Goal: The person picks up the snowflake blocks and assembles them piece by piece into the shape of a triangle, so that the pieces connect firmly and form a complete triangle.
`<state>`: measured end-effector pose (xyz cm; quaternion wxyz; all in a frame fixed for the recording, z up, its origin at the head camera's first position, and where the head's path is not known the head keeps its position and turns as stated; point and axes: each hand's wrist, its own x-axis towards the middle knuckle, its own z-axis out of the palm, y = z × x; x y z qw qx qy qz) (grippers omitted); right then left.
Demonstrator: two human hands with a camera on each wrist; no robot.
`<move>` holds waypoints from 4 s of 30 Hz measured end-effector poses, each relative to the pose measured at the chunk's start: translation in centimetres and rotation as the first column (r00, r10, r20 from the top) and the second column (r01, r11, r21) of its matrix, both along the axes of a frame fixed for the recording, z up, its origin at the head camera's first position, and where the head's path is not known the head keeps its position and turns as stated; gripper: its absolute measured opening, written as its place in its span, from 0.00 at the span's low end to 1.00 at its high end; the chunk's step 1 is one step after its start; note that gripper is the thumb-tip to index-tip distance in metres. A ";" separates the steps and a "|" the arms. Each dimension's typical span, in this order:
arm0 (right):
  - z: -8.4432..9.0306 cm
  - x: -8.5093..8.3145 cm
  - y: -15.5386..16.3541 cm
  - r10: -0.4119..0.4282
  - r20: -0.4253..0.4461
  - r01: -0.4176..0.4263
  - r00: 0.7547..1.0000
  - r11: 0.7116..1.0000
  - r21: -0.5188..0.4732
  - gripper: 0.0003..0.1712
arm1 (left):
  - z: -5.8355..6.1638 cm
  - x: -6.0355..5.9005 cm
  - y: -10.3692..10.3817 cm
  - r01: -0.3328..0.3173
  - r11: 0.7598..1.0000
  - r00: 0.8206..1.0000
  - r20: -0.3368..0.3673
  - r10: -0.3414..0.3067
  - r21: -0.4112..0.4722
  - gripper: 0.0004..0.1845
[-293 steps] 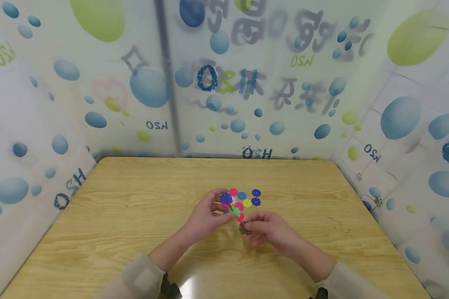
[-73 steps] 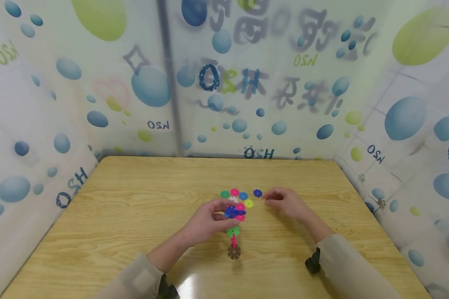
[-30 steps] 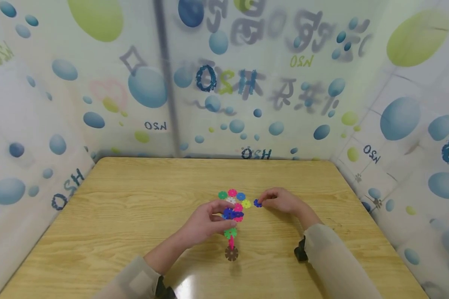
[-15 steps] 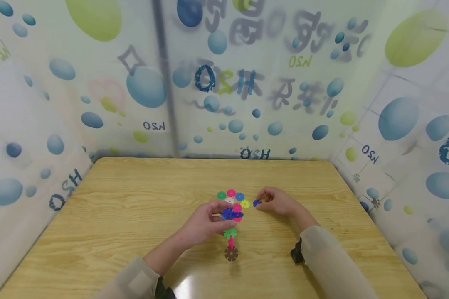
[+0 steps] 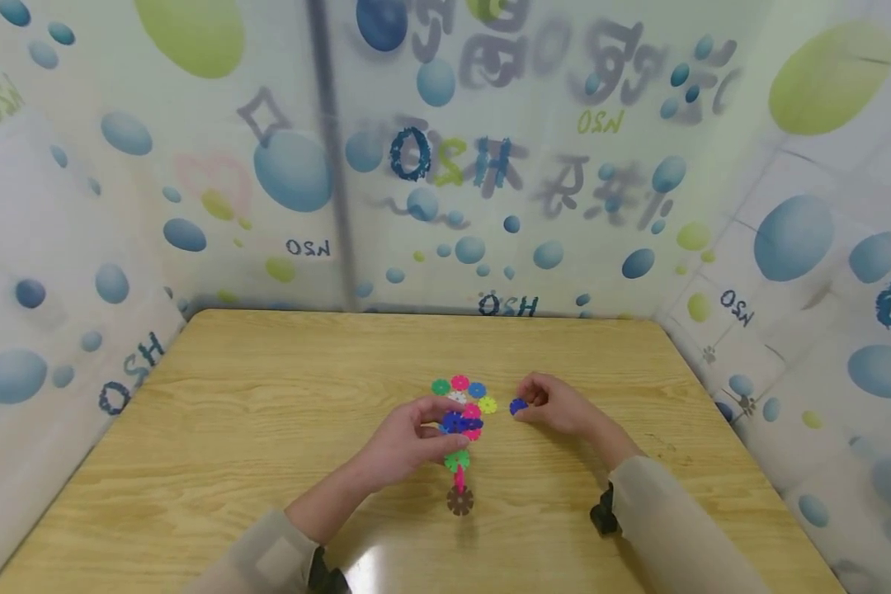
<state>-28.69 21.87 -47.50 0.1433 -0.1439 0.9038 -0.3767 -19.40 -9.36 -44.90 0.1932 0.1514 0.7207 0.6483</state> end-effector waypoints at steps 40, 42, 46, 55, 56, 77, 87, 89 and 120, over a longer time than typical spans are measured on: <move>3.2 8.0 -4.2 -0.007 0.216 0.134 0.976 0.803 -0.581 0.24 | -0.1 0.3 0.0 -0.008 0.999 0.999 -0.054 0.005 -0.049 0.31; 3.3 8.1 -4.4 -0.024 0.220 0.152 0.975 0.796 -0.586 0.23 | 0.0 0.4 0.1 -0.012 0.998 0.998 -0.067 0.008 -0.062 0.33; 3.5 8.2 -5.0 -0.045 0.244 0.187 0.969 0.781 -0.596 0.22 | 0.1 0.6 0.1 -0.016 0.998 0.998 -0.064 0.011 -0.065 0.36; 3.5 8.4 -5.5 -0.062 0.282 0.219 0.958 0.792 -0.570 0.20 | 0.0 0.6 -0.2 -0.014 0.997 0.998 -0.066 0.009 -0.078 0.33; 3.5 8.5 -5.5 -0.061 0.295 0.227 0.953 0.790 -0.570 0.20 | -0.1 0.6 -0.2 -0.011 0.997 0.998 -0.063 0.007 -0.077 0.32; 3.7 8.6 -5.8 0.032 0.365 0.226 0.931 0.733 -0.642 0.18 | -0.4 0.1 0.7 -0.010 1.000 0.999 -0.031 0.010 -0.009 0.22; 3.6 8.3 -5.9 -0.010 0.323 0.188 0.946 0.829 -0.527 0.20 | -0.1 0.2 0.8 -0.010 0.999 0.998 -0.058 0.008 -0.035 0.16; 3.5 8.0 -5.7 -0.030 0.320 0.199 0.947 0.837 -0.510 0.21 | 0.0 0.2 0.7 -0.011 1.000 0.999 -0.040 0.010 -0.022 0.18; 0.6 1.2 -2.9 0.007 0.160 0.003 0.987 0.998 -0.061 0.13 | 0.2 0.0 0.4 0.061 0.998 0.997 0.050 -0.061 0.014 0.23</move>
